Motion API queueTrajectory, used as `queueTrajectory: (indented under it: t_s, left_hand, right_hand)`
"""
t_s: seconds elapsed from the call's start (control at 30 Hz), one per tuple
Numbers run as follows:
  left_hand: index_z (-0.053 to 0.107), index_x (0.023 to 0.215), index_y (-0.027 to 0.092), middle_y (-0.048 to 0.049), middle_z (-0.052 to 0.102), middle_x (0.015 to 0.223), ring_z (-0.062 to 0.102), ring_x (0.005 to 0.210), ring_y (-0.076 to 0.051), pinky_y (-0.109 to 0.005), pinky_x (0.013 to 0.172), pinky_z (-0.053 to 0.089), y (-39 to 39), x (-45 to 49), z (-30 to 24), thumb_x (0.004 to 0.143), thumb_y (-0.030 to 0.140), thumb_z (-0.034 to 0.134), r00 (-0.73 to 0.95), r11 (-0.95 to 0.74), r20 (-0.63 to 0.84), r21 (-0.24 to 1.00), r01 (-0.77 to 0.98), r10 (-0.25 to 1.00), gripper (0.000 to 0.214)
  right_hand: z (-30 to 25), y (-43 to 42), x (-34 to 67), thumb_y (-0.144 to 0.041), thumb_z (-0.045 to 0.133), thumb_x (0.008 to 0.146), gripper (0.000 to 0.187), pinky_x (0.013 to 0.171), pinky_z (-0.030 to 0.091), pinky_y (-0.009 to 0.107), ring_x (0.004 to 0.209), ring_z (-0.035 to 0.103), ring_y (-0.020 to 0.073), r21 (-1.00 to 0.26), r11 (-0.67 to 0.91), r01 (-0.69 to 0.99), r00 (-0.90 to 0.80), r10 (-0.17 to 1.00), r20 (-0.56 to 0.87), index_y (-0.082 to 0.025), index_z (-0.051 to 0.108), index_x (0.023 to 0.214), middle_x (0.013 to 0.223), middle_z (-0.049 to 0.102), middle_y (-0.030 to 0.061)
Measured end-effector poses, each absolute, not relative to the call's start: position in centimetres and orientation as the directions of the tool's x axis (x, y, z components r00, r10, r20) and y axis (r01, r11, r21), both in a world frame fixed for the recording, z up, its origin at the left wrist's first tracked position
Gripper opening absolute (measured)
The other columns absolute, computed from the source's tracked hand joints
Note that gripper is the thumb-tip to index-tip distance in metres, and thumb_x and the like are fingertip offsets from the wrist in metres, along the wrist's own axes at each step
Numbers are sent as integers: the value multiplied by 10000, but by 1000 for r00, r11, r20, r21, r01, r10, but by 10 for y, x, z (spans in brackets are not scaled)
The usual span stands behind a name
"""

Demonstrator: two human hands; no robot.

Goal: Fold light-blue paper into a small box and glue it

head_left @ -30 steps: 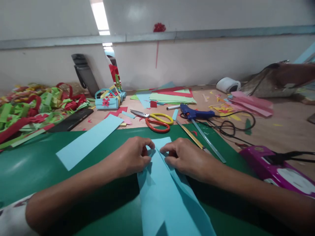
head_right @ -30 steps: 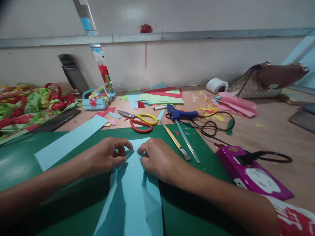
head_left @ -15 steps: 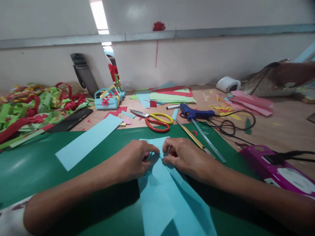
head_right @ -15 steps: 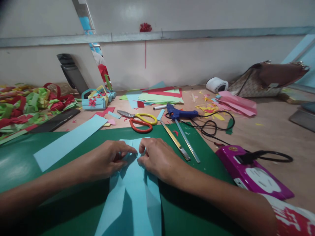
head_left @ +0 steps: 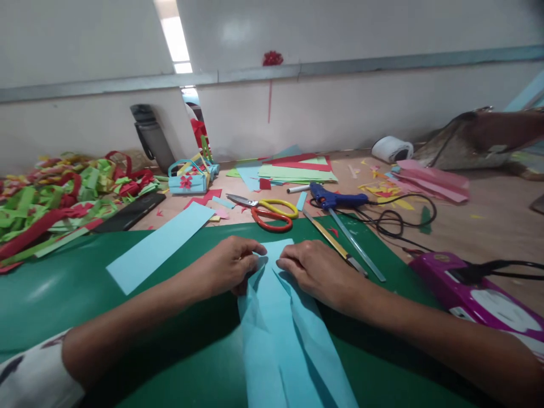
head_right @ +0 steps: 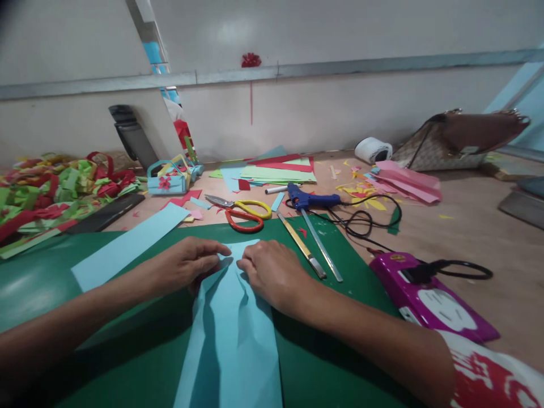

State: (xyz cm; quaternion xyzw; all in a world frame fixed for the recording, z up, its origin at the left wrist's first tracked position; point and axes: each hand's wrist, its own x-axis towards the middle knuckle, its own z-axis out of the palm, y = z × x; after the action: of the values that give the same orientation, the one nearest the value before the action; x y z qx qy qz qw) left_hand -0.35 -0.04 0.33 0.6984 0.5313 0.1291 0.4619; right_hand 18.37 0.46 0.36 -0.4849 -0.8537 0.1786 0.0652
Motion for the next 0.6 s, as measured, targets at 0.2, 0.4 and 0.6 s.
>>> queueTrajectory:
  t_s: [0.2, 0.4, 0.6]
  left_hand:
    - [529, 978, 129, 11, 526, 709, 489, 566, -118, -213, 482, 369, 7, -24, 0, 671, 330, 636, 62, 22, -90, 717, 697, 994, 382]
    - [451, 1208, 134, 7, 545, 753, 490, 502, -91, -197, 417, 380, 9, -27, 6, 661, 320, 589, 219, 73, -248, 803, 592, 944, 594]
    - [594, 810, 130, 47, 518, 615, 423, 478, -59, -158, 417, 342, 25, -25, 6, 600, 221, 619, 360, -8, -240, 822, 570, 901, 230]
  right_hand:
    - [1, 2, 183, -297, 552, 809, 154, 601, 317, 260, 712, 593, 183, -342, 428, 837, -477, 876, -72, -196, 667, 820, 766, 677, 48]
    - [-1, -2, 186, -303, 542, 819, 176, 595, 327, 261, 712, 606, 191, -339, 446, 829, -482, 876, -28, -200, 667, 886, 773, 680, 54]
    - [-1, -3, 187, -283, 539, 820, 182, 631, 342, 263, 754, 609, 197, -346, 468, 813, -507, 861, -29, -201, 675, 909, 806, 688, 62]
